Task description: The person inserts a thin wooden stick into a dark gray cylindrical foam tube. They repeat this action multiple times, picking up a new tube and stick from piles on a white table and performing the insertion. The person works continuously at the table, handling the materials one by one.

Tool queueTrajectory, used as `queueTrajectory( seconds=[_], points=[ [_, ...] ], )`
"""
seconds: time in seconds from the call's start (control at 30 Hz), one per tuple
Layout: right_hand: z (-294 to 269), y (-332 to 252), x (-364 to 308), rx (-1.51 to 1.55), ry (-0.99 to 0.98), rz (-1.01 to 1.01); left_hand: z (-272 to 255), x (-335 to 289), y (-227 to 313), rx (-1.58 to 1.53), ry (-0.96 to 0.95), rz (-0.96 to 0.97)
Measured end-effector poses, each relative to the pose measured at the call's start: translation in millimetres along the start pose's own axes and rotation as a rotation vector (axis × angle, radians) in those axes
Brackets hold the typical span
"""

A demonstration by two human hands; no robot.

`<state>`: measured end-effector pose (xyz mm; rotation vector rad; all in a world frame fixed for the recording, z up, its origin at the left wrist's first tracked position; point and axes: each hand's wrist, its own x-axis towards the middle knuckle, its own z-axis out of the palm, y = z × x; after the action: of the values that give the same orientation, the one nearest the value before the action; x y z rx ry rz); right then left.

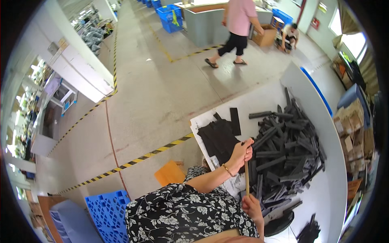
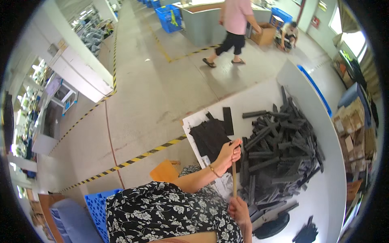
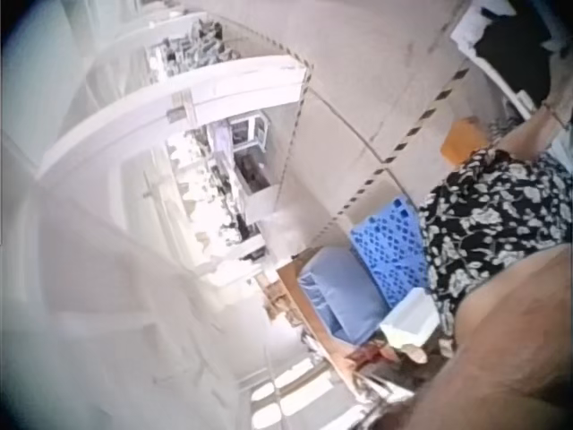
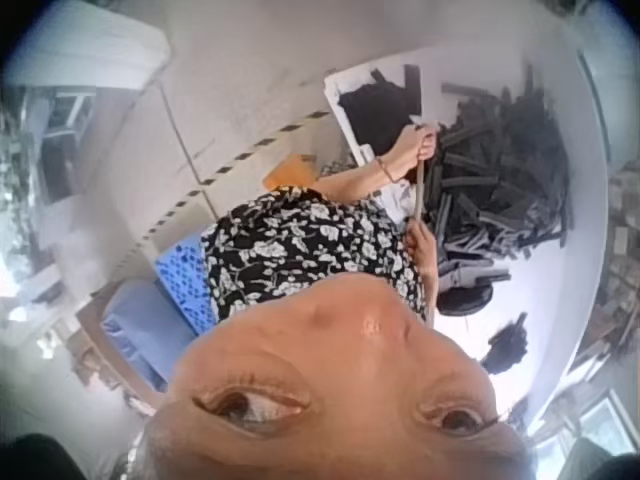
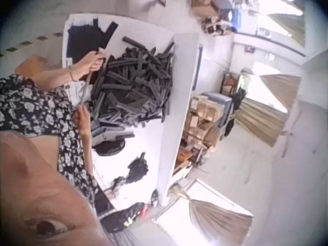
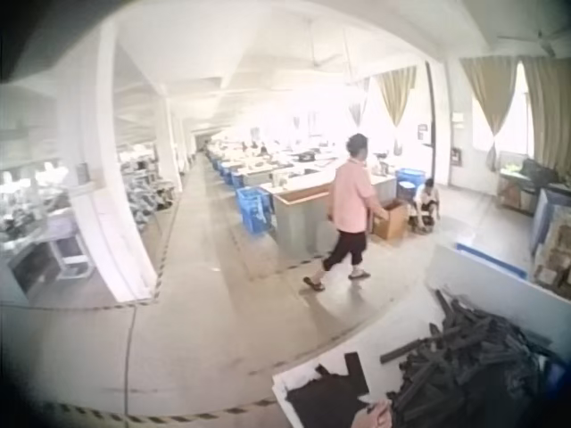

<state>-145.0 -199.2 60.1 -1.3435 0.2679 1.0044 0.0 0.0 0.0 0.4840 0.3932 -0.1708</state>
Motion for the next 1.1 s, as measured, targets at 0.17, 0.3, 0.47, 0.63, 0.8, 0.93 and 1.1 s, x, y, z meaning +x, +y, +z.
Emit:
queueTrajectory(
  seconds=[0.17,0.3,0.47,0.63,0.8,0.93,1.1],
  points=[
    [-39.8,53.3,-6.8,-0.032,-0.041,0.04,3.1,25.3,55.7,-0.146,0.021,0.225],
    [-21.7,8.5,-20.7,-0.447,0.0,-0.082,-0.9,15.1,84.5,-0.027,0.066,0.309],
    [-108.7,68.5,-66.1,-0.554,-0.083,0.058,-41.1,50.8,132.0,-0.176,0.283,0.503],
    [-81.0,-2.7,28.1,-0.386,0.27,-0.709,0.0,45.3,76.9,-0.019,0.415,0.642],
    [16.8,-45.6,89.5,-0.554,0.455,-1.09,3.9,30.5,-9.3,-0.309,0.286,0.268],
    [26.5,-44.1,73.9,-0.499,0.367,-0.858,-13.4,22.8,24.9,-0.303,0.245,0.254],
    [44.4,-52.4,77.5,-0.403,0.592,-0.85,-31.6,17.9,39.1,-0.377,0.25,0.263]
  ],
)
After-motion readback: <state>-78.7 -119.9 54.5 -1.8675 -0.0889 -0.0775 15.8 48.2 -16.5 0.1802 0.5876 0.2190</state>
